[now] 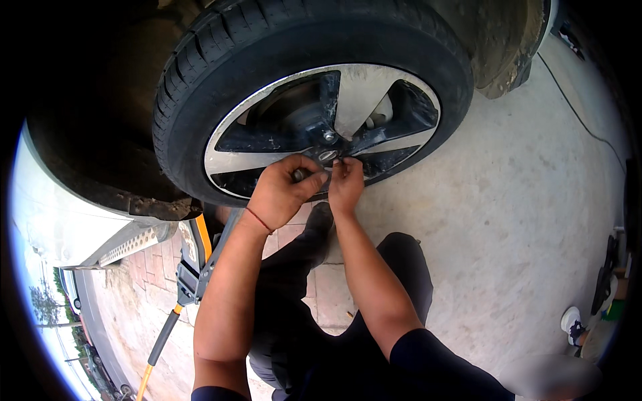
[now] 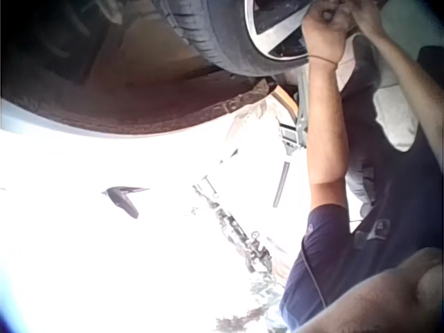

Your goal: The person lifts a tire and mounts it onto the wheel hub of a white car. They hand-tighten the lug nuts to secure the wheel, then use a cordless impact wrench to fully tighten the nuts. Finally, the person lowers the car using a hydraulic floor jack.

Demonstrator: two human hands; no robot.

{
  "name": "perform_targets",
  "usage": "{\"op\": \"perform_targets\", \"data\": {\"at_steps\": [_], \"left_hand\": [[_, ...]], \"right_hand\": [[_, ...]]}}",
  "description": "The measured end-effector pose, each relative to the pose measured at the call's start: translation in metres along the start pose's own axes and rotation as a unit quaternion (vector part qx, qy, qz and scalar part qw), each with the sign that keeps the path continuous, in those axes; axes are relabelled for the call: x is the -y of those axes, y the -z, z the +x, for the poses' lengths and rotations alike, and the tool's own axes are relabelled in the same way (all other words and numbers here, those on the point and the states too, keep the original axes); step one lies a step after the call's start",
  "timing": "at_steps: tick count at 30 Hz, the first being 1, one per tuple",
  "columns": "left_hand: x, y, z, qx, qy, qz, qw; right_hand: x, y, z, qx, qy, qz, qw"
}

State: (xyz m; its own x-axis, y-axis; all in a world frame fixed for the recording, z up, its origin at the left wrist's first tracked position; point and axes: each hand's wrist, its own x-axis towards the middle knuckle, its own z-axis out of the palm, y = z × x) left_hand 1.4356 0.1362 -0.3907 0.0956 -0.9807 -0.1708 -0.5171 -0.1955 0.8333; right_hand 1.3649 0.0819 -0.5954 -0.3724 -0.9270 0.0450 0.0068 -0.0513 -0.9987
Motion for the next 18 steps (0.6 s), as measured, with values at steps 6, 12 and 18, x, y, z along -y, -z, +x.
{"op": "perform_targets", "data": {"at_steps": [6, 12, 18], "left_hand": [[0.005, -0.002, 0.003, -0.023, -0.015, 0.008, 1.000], [-0.003, -0.001, 0.002, -0.022, 0.106, -0.119, 0.987], [0.005, -0.002, 0.006, -0.048, 0.145, -0.225, 0.962]], "right_hand": [[-0.007, 0.000, 0.001, 0.021, -0.028, -0.046, 0.998], [-0.006, 0.001, 0.005, 0.040, -0.094, 0.003, 0.995], [0.036, 0.027, 0.005, 0.098, -0.306, 0.152, 0.935]]}}
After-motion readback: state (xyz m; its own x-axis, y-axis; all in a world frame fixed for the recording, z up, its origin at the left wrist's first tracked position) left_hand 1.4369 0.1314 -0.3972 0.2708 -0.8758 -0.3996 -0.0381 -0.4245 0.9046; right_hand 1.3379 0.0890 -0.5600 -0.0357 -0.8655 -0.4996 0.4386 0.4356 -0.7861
